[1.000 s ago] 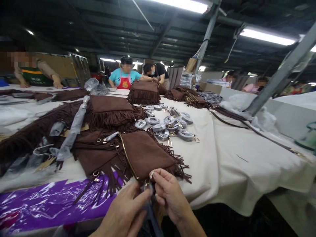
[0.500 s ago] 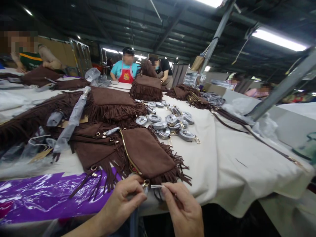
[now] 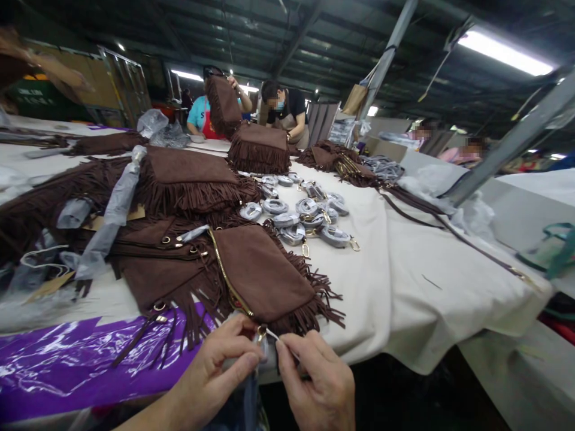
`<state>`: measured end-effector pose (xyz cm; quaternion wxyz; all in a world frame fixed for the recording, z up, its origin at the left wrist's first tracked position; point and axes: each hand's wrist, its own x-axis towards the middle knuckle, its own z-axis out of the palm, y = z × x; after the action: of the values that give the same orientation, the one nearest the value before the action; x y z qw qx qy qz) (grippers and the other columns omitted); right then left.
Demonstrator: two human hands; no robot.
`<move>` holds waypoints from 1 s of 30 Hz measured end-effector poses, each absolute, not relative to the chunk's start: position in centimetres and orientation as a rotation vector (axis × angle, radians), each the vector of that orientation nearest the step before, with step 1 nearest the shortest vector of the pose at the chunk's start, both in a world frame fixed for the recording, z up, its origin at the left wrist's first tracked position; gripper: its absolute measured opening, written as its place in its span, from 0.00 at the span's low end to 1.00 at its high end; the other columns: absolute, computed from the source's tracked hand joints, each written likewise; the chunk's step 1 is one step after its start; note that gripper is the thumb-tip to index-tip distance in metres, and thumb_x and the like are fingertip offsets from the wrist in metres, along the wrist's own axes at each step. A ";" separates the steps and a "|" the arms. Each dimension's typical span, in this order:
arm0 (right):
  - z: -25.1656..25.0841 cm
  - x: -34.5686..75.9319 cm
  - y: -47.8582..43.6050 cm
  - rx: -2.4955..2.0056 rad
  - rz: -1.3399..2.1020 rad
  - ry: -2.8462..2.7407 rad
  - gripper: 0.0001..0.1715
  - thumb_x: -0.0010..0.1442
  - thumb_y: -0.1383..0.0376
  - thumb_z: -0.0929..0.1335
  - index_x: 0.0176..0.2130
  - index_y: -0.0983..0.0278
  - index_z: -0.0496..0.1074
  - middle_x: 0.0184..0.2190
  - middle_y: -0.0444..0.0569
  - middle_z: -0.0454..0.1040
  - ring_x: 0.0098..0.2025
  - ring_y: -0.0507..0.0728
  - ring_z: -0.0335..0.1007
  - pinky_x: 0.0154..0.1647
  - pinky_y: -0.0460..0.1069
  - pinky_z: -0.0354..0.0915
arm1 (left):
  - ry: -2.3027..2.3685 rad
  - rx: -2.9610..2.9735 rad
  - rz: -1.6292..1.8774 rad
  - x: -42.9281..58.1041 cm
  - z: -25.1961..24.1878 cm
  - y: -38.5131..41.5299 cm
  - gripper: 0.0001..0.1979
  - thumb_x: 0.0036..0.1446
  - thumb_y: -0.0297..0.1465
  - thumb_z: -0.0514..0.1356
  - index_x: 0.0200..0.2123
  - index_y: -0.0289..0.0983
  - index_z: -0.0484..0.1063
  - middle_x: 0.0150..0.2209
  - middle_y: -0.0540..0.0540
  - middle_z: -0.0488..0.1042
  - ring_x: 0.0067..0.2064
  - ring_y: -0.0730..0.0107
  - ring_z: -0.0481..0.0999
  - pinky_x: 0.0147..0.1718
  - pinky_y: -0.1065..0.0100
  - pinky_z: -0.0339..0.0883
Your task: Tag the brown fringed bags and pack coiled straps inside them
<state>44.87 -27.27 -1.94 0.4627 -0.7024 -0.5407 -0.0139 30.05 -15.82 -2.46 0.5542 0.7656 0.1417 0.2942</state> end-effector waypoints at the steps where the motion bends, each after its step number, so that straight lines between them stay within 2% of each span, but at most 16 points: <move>1: -1.9 45.0 -27.3 -1.729 -0.020 -1.335 0.08 0.62 0.64 0.69 0.33 0.61 0.79 0.21 0.45 0.69 0.20 0.52 0.63 0.23 0.46 0.62 | 0.324 1.813 0.700 30.0 -2.4 -15.8 0.15 0.63 0.33 0.54 0.29 0.36 0.77 0.39 0.44 0.72 0.44 0.65 0.70 0.45 0.67 0.62; 6: -2.1 45.6 -27.7 -1.699 0.033 -1.398 0.08 0.64 0.64 0.68 0.34 0.61 0.78 0.22 0.44 0.70 0.21 0.52 0.65 0.22 0.45 0.63 | 0.305 1.820 0.656 30.1 -2.1 -15.7 0.14 0.63 0.33 0.54 0.31 0.36 0.77 0.40 0.43 0.71 0.45 0.64 0.70 0.46 0.67 0.62; 13: -1.6 45.4 -26.9 -1.712 -0.018 -1.477 0.10 0.65 0.65 0.67 0.32 0.62 0.76 0.21 0.41 0.65 0.20 0.51 0.63 0.22 0.44 0.60 | 0.264 1.795 0.663 30.0 -2.1 -15.7 0.11 0.62 0.29 0.55 0.32 0.36 0.78 0.41 0.43 0.71 0.46 0.64 0.70 0.47 0.67 0.62; 20: -1.0 45.4 -26.1 -1.729 0.089 -1.510 0.14 0.66 0.63 0.65 0.30 0.60 0.76 0.21 0.41 0.68 0.21 0.51 0.66 0.23 0.43 0.61 | 0.222 1.811 0.662 30.1 -2.1 -15.7 0.09 0.60 0.26 0.57 0.36 0.37 0.78 0.45 0.43 0.70 0.48 0.63 0.70 0.49 0.67 0.63; 27: -0.9 45.7 -25.9 -1.740 0.273 -1.519 0.19 0.68 0.58 0.64 0.29 0.59 0.76 0.23 0.42 0.71 0.25 0.52 0.69 0.28 0.44 0.62 | 0.173 1.896 0.558 29.6 -1.4 -15.7 0.14 0.58 0.20 0.54 0.40 0.38 0.77 0.45 0.43 0.71 0.49 0.66 0.70 0.49 0.69 0.63; 30: -0.8 46.0 -26.1 -1.766 0.320 -1.539 0.19 0.69 0.57 0.63 0.30 0.59 0.76 0.24 0.42 0.70 0.26 0.52 0.68 0.29 0.45 0.61 | 0.200 1.870 0.550 29.4 -1.9 -15.5 0.15 0.60 0.19 0.50 0.42 0.38 0.74 0.41 0.45 0.73 0.44 0.69 0.72 0.45 0.72 0.63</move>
<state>46.02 -26.11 -0.82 0.3789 -0.6912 -0.6024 0.1254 29.39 -15.53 -1.87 0.5572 0.7925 0.0848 0.2331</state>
